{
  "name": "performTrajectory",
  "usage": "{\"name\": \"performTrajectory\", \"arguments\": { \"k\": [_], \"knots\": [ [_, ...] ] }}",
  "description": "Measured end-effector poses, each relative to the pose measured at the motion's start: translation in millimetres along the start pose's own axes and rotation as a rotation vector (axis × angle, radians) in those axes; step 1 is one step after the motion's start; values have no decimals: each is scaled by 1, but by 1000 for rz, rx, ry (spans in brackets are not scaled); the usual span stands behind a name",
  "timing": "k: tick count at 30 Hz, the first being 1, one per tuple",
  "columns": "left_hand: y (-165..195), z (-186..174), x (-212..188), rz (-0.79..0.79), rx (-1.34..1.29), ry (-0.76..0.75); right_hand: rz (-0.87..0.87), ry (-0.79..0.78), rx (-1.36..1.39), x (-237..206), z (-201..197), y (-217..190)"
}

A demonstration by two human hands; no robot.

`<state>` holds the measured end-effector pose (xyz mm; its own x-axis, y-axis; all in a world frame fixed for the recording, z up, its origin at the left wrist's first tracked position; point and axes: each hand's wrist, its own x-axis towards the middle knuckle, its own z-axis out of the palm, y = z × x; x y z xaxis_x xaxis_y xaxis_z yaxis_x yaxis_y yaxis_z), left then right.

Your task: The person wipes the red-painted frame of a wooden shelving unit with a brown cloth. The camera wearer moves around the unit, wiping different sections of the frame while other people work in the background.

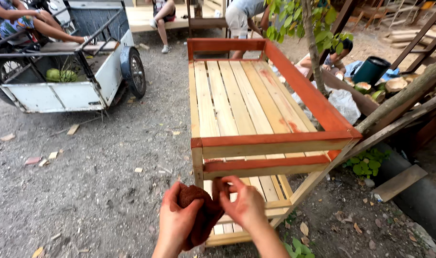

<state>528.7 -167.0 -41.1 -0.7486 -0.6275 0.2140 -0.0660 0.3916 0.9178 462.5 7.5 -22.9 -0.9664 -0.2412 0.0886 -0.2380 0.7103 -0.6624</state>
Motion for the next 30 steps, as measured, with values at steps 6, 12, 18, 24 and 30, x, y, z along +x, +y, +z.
{"name": "performTrajectory", "arguments": {
  "k": [6,12,18,24,30],
  "knots": [
    [48,2,1,-177,-629,-274,-607,266,240,0,-15,4],
    [78,0,5,-402,-839,-370,-1001,324,355,7,-21,0],
    [59,-7,17,89,-223,-274,-956,498,213,20,-19,-10],
    [24,-15,35,-159,-395,-150,-995,718,-111,41,-17,-22],
    [-19,-23,38,-240,-290,-96,-1111,730,-418,61,-9,-43]
  ]
}}
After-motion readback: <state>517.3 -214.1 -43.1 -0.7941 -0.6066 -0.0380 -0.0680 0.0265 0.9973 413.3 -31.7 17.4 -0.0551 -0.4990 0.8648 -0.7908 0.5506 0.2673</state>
